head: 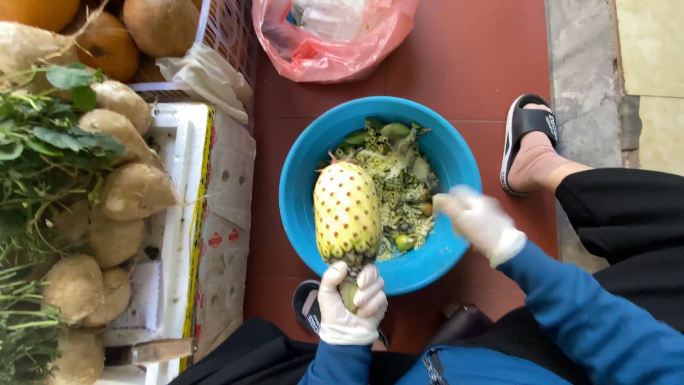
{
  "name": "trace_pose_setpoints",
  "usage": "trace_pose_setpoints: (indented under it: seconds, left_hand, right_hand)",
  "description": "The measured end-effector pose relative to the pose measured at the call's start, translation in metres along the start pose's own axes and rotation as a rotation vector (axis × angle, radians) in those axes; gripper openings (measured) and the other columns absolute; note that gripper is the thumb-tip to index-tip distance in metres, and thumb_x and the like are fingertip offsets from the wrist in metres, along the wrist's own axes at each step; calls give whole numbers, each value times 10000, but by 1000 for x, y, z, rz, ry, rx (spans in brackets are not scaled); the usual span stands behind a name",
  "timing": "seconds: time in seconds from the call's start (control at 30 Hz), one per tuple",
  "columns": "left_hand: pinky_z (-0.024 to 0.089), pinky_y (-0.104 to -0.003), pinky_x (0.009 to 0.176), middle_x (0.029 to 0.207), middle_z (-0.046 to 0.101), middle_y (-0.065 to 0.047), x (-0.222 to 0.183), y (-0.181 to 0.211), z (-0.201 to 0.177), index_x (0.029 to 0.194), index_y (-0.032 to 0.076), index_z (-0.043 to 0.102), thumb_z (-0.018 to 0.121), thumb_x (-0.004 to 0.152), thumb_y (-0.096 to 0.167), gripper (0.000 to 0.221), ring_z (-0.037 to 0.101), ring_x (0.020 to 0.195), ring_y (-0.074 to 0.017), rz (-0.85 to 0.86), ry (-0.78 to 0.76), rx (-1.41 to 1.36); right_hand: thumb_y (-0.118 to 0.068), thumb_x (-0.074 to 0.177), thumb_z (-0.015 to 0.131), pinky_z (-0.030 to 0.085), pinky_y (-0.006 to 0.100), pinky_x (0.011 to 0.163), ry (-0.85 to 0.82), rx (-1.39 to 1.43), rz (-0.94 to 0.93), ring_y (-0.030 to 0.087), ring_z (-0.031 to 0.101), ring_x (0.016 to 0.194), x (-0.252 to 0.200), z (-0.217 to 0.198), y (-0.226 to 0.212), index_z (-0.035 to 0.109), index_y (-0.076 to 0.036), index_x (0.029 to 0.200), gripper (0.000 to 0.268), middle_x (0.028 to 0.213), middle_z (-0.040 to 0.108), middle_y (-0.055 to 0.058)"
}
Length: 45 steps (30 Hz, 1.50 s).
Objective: A person uses a knife to carve out the eyes of a pineapple in a spiral pattern while holding it over a bowl.
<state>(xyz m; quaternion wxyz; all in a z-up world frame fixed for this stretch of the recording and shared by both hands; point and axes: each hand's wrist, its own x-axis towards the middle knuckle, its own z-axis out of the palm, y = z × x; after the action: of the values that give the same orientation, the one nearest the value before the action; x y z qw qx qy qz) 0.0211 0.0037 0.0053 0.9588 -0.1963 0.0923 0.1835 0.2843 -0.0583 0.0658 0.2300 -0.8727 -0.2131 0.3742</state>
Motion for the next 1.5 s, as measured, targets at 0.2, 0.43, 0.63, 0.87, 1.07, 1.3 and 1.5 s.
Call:
trace_pose_setpoints:
  seconds: [0.2, 0.43, 0.63, 0.87, 1.07, 1.3, 1.5]
  left_hand:
    - [335, -256, 456, 786, 561, -75, 12, 16, -10, 862, 23, 559, 611, 909, 336, 320, 459, 548, -127, 6, -6, -115]
    - [303, -246, 372, 727, 596, -63, 4, 6, -7, 1051, 47, 661, 616, 934, 270, 256, 476, 492, -128, 204, 102, -99]
    - [303, -244, 391, 779, 546, -77, 5, 11, -11, 1000, 14, 588, 614, 919, 265, 265, 454, 533, -121, 189, 51, -156]
    - [339, -247, 413, 814, 571, -117, 2, 0, -4, 898, -10, 553, 603, 934, 275, 292, 488, 556, -133, 144, 26, -97]
    - [326, -243, 406, 794, 587, -136, 6, 4, -8, 940, -33, 562, 585, 939, 248, 282, 487, 541, -137, 146, 35, -71]
    - [325, -244, 398, 845, 620, -161, 4, 3, -16, 952, -22, 585, 563, 943, 230, 253, 512, 551, -149, 146, 30, 45]
    - [334, -238, 427, 785, 573, -122, 5, -3, -1, 839, -45, 552, 567, 932, 283, 341, 473, 544, -126, 90, 0, -59]
  right_hand:
    - [-212, 923, 738, 373, 276, 512, -240, 342, -52, 148, 441, 544, -23, 22, 18, 813, -46, 951, 184, 656, 581, 41]
    - [-670, 716, 735, 586, 360, 723, -128, -471, -253, 248, 768, 811, -67, 21, 16, 702, -356, 1143, 530, 901, 820, -22]
    - [-703, 750, 717, 539, 376, 643, -41, -541, -366, 240, 726, 744, -60, 34, -23, 679, -305, 1110, 538, 867, 778, -16]
    - [-617, 840, 602, 547, 352, 694, -136, -257, -219, 237, 711, 756, -29, 17, -68, 733, -202, 1084, 499, 897, 777, 36]
    - [-484, 790, 726, 550, 341, 645, -27, -435, -576, 208, 713, 721, -49, 10, -11, 737, -272, 1074, 355, 942, 750, -49]
    - [-293, 809, 712, 520, 432, 518, 159, -655, -1047, 284, 639, 608, -20, 23, -13, 722, -351, 1110, 306, 988, 610, 18]
    - [-214, 924, 652, 298, 263, 427, -230, 545, -79, 136, 425, 456, 8, 11, -23, 792, -5, 1033, 274, 673, 628, 70]
